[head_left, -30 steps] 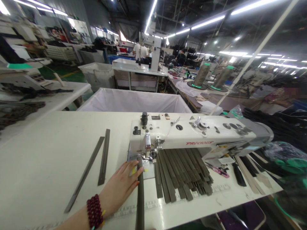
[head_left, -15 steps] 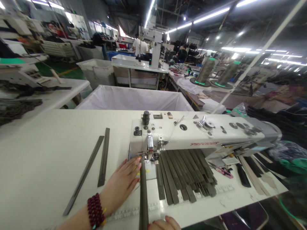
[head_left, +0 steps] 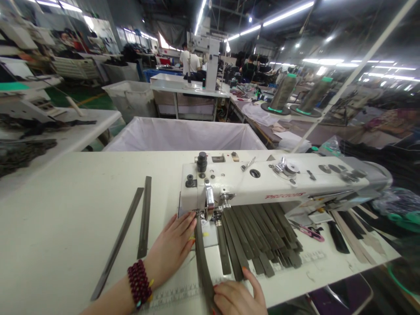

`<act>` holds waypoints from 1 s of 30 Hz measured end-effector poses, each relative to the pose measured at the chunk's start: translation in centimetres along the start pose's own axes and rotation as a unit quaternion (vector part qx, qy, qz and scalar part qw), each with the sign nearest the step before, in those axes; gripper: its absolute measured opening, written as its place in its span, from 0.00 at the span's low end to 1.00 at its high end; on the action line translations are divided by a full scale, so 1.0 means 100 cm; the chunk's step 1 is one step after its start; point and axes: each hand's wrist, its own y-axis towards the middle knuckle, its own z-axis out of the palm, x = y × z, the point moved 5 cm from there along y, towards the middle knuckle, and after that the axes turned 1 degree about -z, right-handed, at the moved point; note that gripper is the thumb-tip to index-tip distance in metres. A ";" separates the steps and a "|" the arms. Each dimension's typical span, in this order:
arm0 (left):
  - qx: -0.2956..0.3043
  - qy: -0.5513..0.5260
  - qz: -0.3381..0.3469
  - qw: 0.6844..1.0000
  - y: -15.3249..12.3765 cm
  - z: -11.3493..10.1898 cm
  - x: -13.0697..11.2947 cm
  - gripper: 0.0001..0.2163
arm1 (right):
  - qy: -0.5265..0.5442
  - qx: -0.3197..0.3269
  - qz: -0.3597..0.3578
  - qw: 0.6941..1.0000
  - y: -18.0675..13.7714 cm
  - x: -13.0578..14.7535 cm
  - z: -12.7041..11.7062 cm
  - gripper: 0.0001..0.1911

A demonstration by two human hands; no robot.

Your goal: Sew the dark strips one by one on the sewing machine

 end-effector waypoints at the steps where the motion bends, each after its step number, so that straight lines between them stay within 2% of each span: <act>1: 0.002 0.000 0.000 1.000 0.001 0.000 0.000 0.19 | 0.008 -0.026 -0.014 1.000 0.006 -0.001 0.000 0.10; 3: 0.006 0.000 -0.001 1.000 0.003 0.000 0.001 0.20 | 0.022 -0.049 -0.034 0.998 0.016 -0.002 0.000 0.11; 10: 0.012 -0.003 -0.003 1.000 0.005 0.001 0.004 0.19 | 0.030 -0.001 -0.028 0.999 0.034 -0.010 0.004 0.08; 16: 0.006 -0.009 0.000 1.000 0.004 0.003 0.006 0.20 | -0.006 0.076 -0.041 0.996 0.042 -0.015 0.017 0.07; 22: -0.001 -0.011 0.007 1.000 0.003 0.006 0.007 0.20 | -0.023 0.149 -0.062 0.987 0.050 -0.020 0.033 0.12; 27: -0.006 -0.012 0.008 1.000 0.003 0.005 0.007 0.20 | -0.056 0.196 -0.082 0.976 0.058 -0.022 0.051 0.06; 30: -0.004 -0.008 0.012 1.000 0.003 0.005 0.007 0.20 | -0.088 0.215 -0.089 0.969 0.064 -0.023 0.061 0.07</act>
